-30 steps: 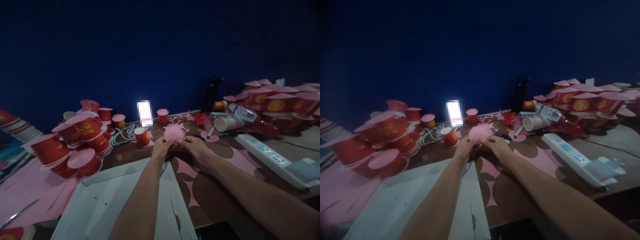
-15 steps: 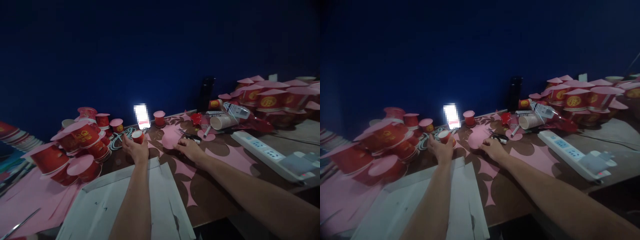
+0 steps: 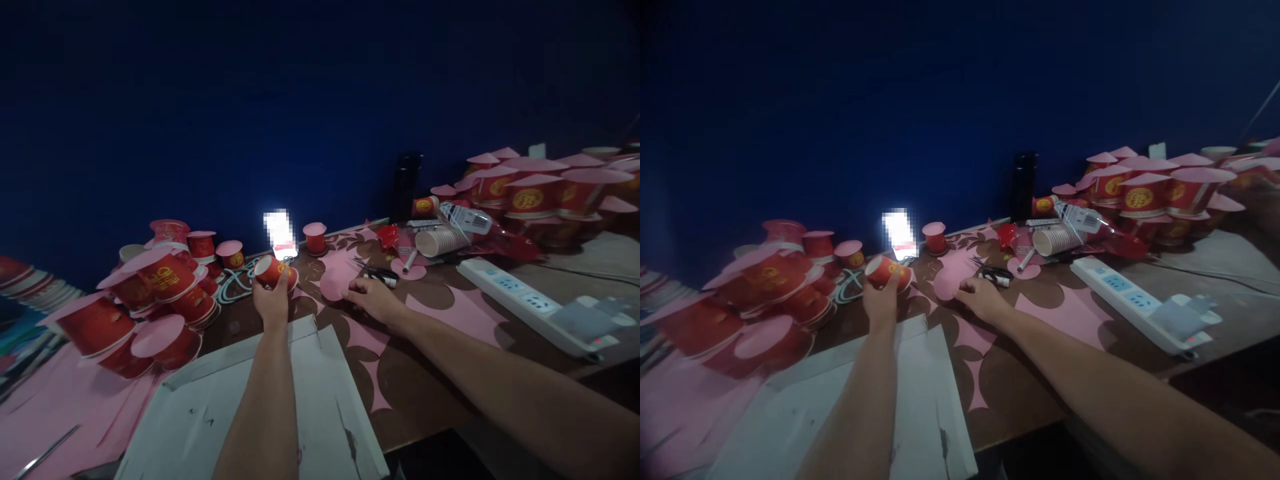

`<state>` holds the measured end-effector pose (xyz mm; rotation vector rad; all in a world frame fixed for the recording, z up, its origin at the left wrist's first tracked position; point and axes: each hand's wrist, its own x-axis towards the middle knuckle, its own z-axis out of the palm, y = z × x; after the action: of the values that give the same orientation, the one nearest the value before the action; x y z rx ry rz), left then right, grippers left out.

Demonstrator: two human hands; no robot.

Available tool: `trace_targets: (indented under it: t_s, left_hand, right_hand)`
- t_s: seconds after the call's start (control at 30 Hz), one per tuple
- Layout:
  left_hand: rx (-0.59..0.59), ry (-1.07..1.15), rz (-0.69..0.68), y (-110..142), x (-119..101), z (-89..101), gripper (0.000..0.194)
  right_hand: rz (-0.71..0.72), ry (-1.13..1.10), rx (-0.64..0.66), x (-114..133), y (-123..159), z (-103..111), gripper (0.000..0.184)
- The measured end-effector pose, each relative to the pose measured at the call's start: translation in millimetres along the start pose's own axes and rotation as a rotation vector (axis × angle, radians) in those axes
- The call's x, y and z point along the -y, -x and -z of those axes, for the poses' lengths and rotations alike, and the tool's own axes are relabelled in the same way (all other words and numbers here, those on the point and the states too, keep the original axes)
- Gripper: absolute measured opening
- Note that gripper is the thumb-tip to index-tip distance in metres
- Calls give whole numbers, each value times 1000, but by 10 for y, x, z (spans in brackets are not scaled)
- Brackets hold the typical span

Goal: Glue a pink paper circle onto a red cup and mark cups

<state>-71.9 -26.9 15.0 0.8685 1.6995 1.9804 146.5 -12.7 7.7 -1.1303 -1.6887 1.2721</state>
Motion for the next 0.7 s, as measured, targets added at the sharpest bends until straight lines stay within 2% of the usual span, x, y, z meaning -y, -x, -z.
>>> trace_targets:
  t_s: [0.13,0.33,0.47,0.7]
  left_hand:
    - [168,399,208,61,-67,-54,47]
    - [257,666,366,77,-117,-55,38]
    - [314,707,388,99,-141,-52,38]
    - [288,580,373,150,-69,-68,37]
  right_hand:
    - [-4,-37,-23,-67,-33,-2,33]
    - [-40,0,-23,-82,-56,1,37]
    - [-56,-26,-32,-41,-33,-14,33]
    - [-30,-26,-42,-107,-55,-5,24]
